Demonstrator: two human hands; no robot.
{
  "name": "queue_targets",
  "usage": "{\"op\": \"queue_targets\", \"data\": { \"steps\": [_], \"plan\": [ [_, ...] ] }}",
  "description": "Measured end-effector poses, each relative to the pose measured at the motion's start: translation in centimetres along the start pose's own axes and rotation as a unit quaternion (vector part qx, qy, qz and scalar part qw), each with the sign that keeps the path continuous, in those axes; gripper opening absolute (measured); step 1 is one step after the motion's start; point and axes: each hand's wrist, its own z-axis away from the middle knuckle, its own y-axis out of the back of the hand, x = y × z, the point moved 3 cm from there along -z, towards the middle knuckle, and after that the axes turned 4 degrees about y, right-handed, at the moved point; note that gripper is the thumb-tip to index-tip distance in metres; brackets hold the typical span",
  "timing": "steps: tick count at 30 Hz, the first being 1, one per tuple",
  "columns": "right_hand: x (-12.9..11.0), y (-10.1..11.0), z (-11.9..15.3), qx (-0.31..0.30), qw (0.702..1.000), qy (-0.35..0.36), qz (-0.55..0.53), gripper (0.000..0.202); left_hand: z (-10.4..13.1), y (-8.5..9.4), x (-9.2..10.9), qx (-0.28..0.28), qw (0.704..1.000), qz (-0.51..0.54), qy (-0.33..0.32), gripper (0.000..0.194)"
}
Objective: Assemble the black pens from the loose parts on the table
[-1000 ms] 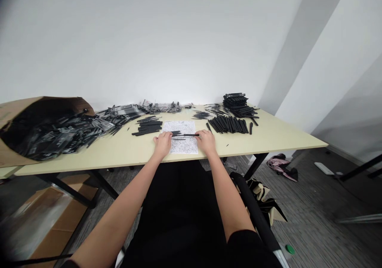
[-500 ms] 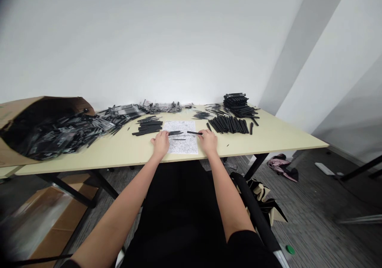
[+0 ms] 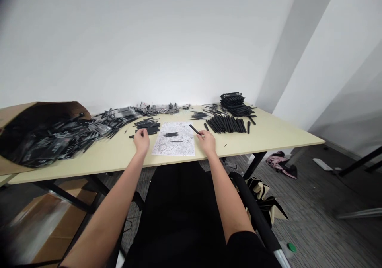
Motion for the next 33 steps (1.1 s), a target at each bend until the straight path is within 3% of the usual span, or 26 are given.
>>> {"op": "queue_targets", "data": {
  "steps": [4, 7, 13, 18, 24, 33],
  "plan": [
    [0.0, 0.1, 0.0, -0.002, 1.000, -0.001, -0.011, 0.022, -4.2, 2.2, 0.7, 0.005, 0.999, -0.040, -0.011, 0.029],
    [0.0, 0.1, 0.1, -0.006, 1.000, -0.009, -0.011, 0.022, -7.1, 2.9, 2.0, -0.004, 0.997, -0.066, -0.024, 0.024],
    [0.0, 0.2, 0.4, -0.006, 1.000, -0.011, -0.015, 0.023, -11.6, 2.1, 4.8, -0.039, 0.975, -0.185, -0.114, 0.029],
    [0.1, 0.0, 0.4, -0.009, 1.000, -0.006, -0.028, 0.022, -14.6, 0.9, 4.1, -0.069, 0.975, -0.192, -0.089, 0.029],
    [0.2, -0.1, 0.6, -0.011, 0.999, 0.002, -0.048, 0.027, -16.2, -0.4, 2.8, -0.071, 0.979, -0.185, -0.041, 0.025],
    [-0.1, 0.0, 0.7, -0.018, 0.999, -0.009, -0.044, 0.026, -16.5, -1.0, 2.7, -0.056, 0.984, -0.163, -0.042, 0.021]
  ]
}}
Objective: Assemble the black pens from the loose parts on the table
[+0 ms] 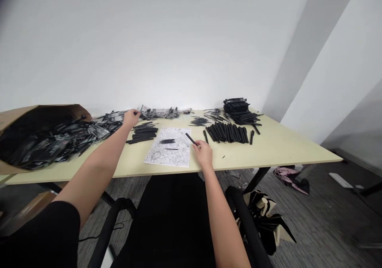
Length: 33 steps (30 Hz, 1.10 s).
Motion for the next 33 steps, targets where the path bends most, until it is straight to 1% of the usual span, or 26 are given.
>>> {"op": "queue_targets", "data": {
  "steps": [7, 11, 17, 22, 26, 30, 33],
  "plan": [
    [-0.6, 0.1, 0.0, -0.004, 1.000, -0.019, 0.003, 0.023, -1.2, -0.4, -0.9, 0.007, 1.000, 0.016, 0.016, 0.023],
    [-0.9, 0.2, 0.1, -0.008, 1.000, -0.012, 0.009, 0.022, -1.5, -0.5, -1.3, 0.007, 1.000, 0.023, 0.017, 0.023],
    [-0.9, 0.1, 0.0, -0.011, 1.000, -0.012, 0.012, 0.021, -1.2, -0.3, -1.2, 0.018, 0.999, 0.031, 0.019, 0.021],
    [-0.7, 0.0, -0.1, -0.012, 1.000, -0.014, 0.011, 0.021, -0.5, -0.2, -0.7, 0.025, 0.999, 0.042, 0.019, 0.022],
    [-0.5, 0.0, -0.1, -0.009, 1.000, -0.003, 0.018, 0.022, 1.0, -1.3, 0.4, 0.000, 0.998, 0.063, -0.023, 0.022],
    [-0.4, 0.0, 0.0, -0.007, 1.000, -0.005, 0.018, 0.021, 3.1, -3.4, 1.4, -0.060, 0.992, 0.084, -0.071, 0.022],
    [-0.4, 0.0, 0.0, -0.013, 1.000, -0.005, 0.025, 0.021, 4.3, -4.4, 1.5, -0.090, 0.988, 0.094, -0.083, 0.021]
  ]
}}
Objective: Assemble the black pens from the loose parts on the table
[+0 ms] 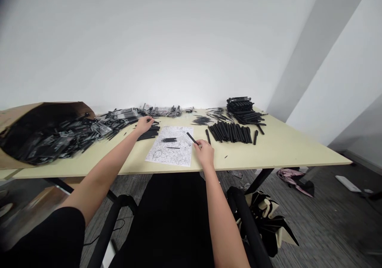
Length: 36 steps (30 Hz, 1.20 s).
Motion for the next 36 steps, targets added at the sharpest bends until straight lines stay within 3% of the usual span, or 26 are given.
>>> {"op": "queue_targets", "data": {
  "steps": [6, 9, 12, 18, 24, 31, 36],
  "plan": [
    [-0.1, 0.1, 0.0, -0.014, 1.000, -0.002, 0.011, 0.022, 2.8, -1.2, 1.6, -0.040, 0.998, 0.038, -0.021, 0.019],
    [-0.1, 0.1, 0.0, -0.025, 0.999, 0.005, 0.023, 0.021, 5.9, -1.9, 3.2, -0.089, 0.993, 0.059, -0.057, 0.018],
    [0.0, 0.0, -0.1, -0.036, 0.999, 0.010, 0.026, 0.021, 9.4, -1.9, 4.0, -0.102, 0.987, 0.069, -0.099, 0.017],
    [-0.2, 0.1, 0.1, -0.036, 0.999, 0.008, 0.038, 0.024, 13.8, -1.3, 2.2, -0.050, 0.991, 0.086, -0.085, 0.020],
    [-0.5, 0.3, 0.1, -0.035, 0.998, 0.010, 0.059, 0.025, 15.0, -1.5, 1.4, -0.017, 0.997, 0.041, -0.056, 0.022],
    [-0.9, 0.5, 0.3, -0.049, 0.996, -0.002, 0.070, 0.025, 15.2, -1.9, 1.4, -0.059, 0.998, -0.001, -0.015, 0.024],
    [-1.5, 0.7, 0.4, -0.071, 0.993, -0.008, 0.094, 0.025, 15.1, -2.2, 1.1, -0.081, 0.996, -0.016, -0.024, 0.024]
  ]
}}
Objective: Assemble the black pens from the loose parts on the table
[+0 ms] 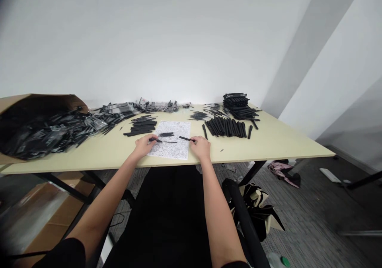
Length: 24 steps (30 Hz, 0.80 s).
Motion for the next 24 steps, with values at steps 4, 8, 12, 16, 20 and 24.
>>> {"op": "queue_targets", "data": {
  "steps": [4, 8, 12, 16, 20, 24],
  "plan": [
    [-0.4, 0.1, 0.1, -0.018, 1.000, 0.000, 0.018, 0.026, -0.2, -0.2, 0.1, -0.006, 1.000, -0.009, -0.006, 0.024],
    [-0.5, 0.2, 0.1, -0.024, 0.999, 0.004, 0.027, 0.026, -0.3, -0.4, 0.2, -0.007, 1.000, -0.013, -0.017, 0.025],
    [-0.6, 0.2, 0.1, -0.032, 0.999, 0.011, 0.039, 0.024, -0.4, -0.6, 0.3, -0.009, 0.999, -0.014, -0.028, 0.025],
    [-0.7, 0.0, 0.1, -0.048, 0.997, 0.016, 0.053, 0.021, -0.5, -0.8, 0.6, -0.012, 0.999, -0.020, -0.041, 0.022],
    [-0.8, -0.1, 0.1, -0.058, 0.997, 0.017, 0.056, 0.021, -0.4, -0.9, 1.3, -0.020, 0.998, -0.020, -0.062, 0.019],
    [-0.8, -0.1, 0.2, -0.062, 0.997, 0.014, 0.047, 0.022, -0.1, -0.9, 2.0, -0.027, 0.997, -0.022, -0.068, 0.020]
  ]
}}
